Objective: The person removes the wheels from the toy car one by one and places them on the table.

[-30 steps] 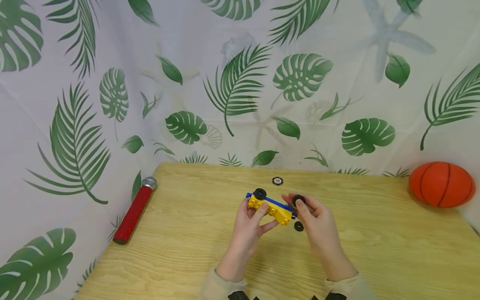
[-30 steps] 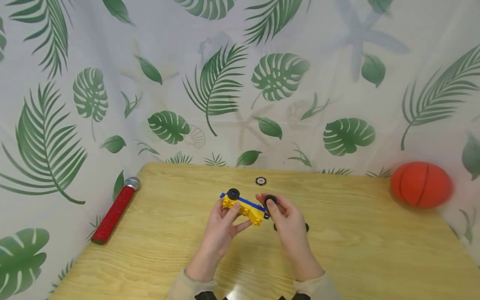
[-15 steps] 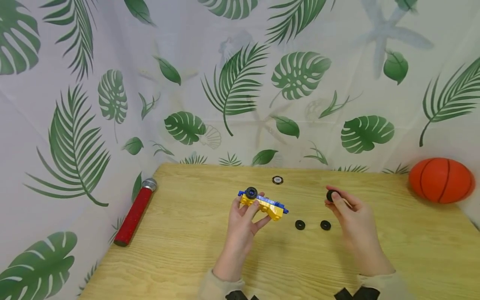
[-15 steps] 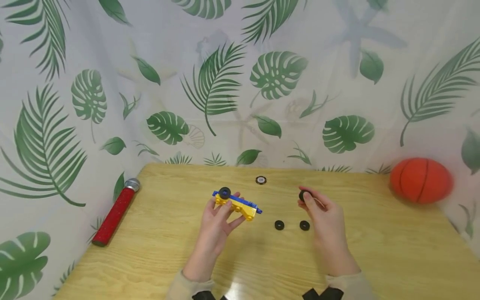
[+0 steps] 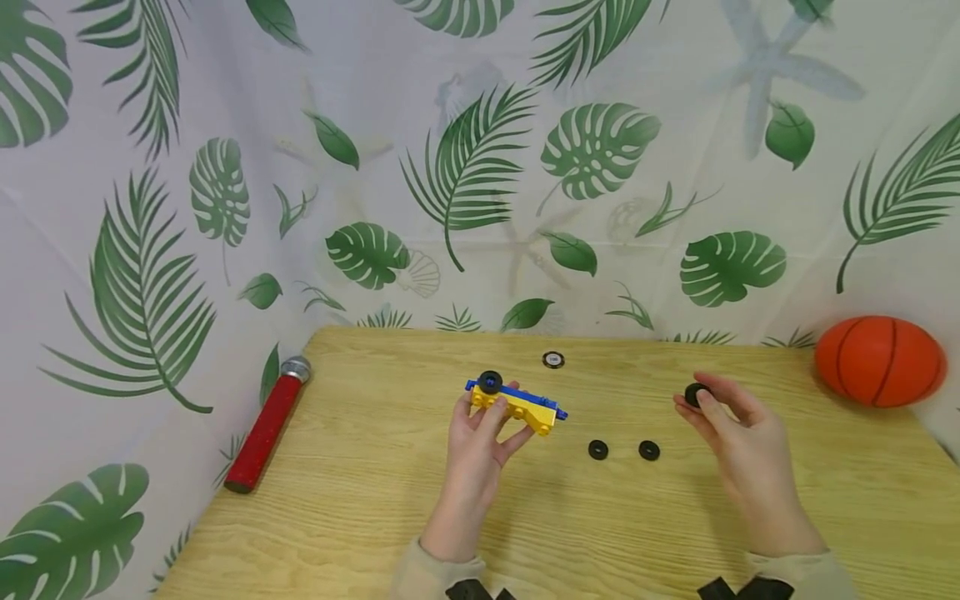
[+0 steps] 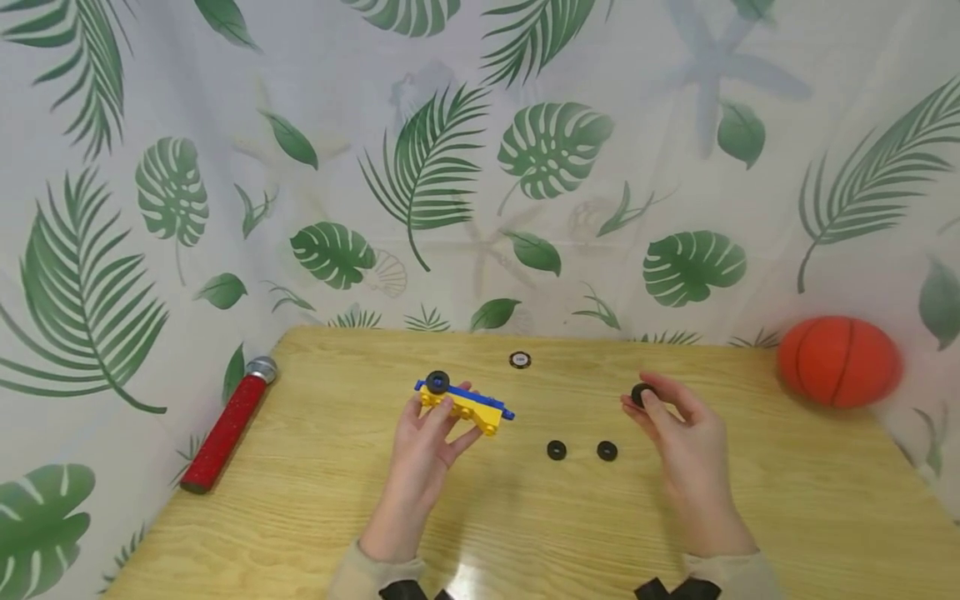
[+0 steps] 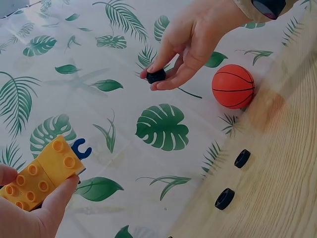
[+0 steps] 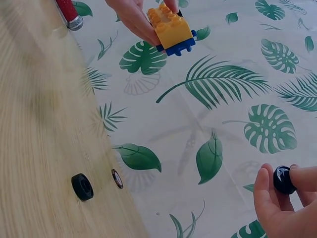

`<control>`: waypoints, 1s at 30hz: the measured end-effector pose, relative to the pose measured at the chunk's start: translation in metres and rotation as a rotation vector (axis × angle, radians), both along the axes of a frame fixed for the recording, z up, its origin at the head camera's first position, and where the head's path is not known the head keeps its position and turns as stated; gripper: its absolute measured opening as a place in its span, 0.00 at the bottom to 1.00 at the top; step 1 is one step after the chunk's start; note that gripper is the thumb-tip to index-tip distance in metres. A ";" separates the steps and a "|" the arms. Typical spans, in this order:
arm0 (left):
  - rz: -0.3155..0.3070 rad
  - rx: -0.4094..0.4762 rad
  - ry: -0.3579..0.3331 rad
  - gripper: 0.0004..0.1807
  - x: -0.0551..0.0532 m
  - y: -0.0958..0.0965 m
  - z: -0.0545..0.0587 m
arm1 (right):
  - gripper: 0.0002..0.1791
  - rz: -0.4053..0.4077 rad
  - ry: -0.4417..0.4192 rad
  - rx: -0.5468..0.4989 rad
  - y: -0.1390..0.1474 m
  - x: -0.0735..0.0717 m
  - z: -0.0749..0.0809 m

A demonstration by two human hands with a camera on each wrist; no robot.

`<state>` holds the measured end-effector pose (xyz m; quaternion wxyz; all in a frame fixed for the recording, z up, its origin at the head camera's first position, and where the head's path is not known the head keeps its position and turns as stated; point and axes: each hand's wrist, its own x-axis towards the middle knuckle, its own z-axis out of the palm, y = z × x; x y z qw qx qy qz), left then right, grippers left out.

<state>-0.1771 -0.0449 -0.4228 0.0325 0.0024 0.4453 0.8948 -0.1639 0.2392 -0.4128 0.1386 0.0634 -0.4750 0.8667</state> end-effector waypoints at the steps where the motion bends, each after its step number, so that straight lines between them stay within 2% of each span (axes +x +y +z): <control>1: 0.002 0.002 -0.002 0.29 0.000 0.000 0.000 | 0.14 0.004 -0.004 0.005 0.001 0.000 0.000; 13: -0.011 -0.004 0.023 0.29 0.001 -0.004 0.001 | 0.26 0.078 -0.002 0.073 0.015 -0.003 -0.009; 17: -0.015 -0.010 0.025 0.29 0.000 -0.006 0.002 | 0.27 0.107 -0.017 0.076 0.020 -0.004 -0.012; 21: -0.026 -0.009 0.030 0.29 -0.001 -0.007 0.002 | 0.26 0.116 -0.062 0.122 0.028 -0.004 -0.014; 23: -0.029 -0.009 0.032 0.29 0.000 -0.007 0.002 | 0.25 0.104 -0.101 0.176 0.032 -0.005 -0.015; 26: -0.033 -0.012 0.038 0.28 0.000 -0.007 0.003 | 0.23 0.064 -0.178 0.313 0.039 -0.007 -0.016; 30: -0.033 -0.019 0.041 0.27 0.000 -0.008 0.003 | 0.19 0.015 -0.288 0.644 0.048 -0.010 -0.020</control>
